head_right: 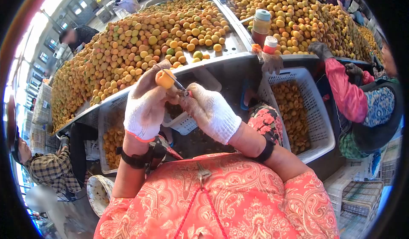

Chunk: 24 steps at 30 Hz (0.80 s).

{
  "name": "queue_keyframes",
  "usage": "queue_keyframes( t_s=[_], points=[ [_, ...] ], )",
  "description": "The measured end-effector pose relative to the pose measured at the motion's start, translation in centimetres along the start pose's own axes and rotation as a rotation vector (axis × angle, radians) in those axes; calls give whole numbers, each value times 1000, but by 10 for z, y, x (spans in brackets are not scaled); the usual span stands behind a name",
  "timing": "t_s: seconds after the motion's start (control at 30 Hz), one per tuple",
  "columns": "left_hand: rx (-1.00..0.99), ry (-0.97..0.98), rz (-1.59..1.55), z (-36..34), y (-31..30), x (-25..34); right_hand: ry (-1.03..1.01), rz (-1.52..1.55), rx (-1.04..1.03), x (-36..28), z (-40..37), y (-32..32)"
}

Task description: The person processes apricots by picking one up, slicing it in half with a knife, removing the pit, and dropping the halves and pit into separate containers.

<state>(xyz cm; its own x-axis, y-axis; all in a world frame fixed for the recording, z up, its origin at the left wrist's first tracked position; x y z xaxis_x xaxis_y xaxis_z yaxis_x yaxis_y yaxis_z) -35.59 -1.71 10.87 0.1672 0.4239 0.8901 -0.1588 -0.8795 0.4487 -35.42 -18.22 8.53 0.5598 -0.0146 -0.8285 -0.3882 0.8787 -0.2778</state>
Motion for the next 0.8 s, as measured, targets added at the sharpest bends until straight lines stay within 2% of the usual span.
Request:
queue_keyframes(
  t_s=[0.07,0.2,0.27,0.5,0.63,0.7,0.8],
  points=[
    [27,17,37,-2,-4,1,77,74,22,-2,0,5],
    [98,72,125,-8,-5,5,75,63,17,-9,0,9],
    [105,82,103,-7,-7,4,-40,-60,-6,-8,0,10],
    [227,97,213,-7,-10,7,23,-45,-22,-14,2,12],
    [225,140,201,-8,-6,7,21,-62,-39,-12,2,12],
    [203,67,89,-7,-11,2,36,-68,-36,-8,1,13],
    [204,90,68,-7,-8,-1,-51,-134,-8,-2,-1,16]
  ],
)
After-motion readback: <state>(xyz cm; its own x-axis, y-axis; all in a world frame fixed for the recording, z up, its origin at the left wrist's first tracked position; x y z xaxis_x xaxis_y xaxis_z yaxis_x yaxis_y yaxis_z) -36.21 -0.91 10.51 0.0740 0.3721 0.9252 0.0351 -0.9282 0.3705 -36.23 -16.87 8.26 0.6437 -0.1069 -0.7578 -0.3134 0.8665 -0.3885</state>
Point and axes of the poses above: each hand's wrist, its own z-axis towards the middle knuckle, its own y-axis out of the palm, x = y × z, the point moved 4 cm from there along z, towards the middle knuckle, and after that the axes turned 13 degrees about -y, right-handed, at the moved point
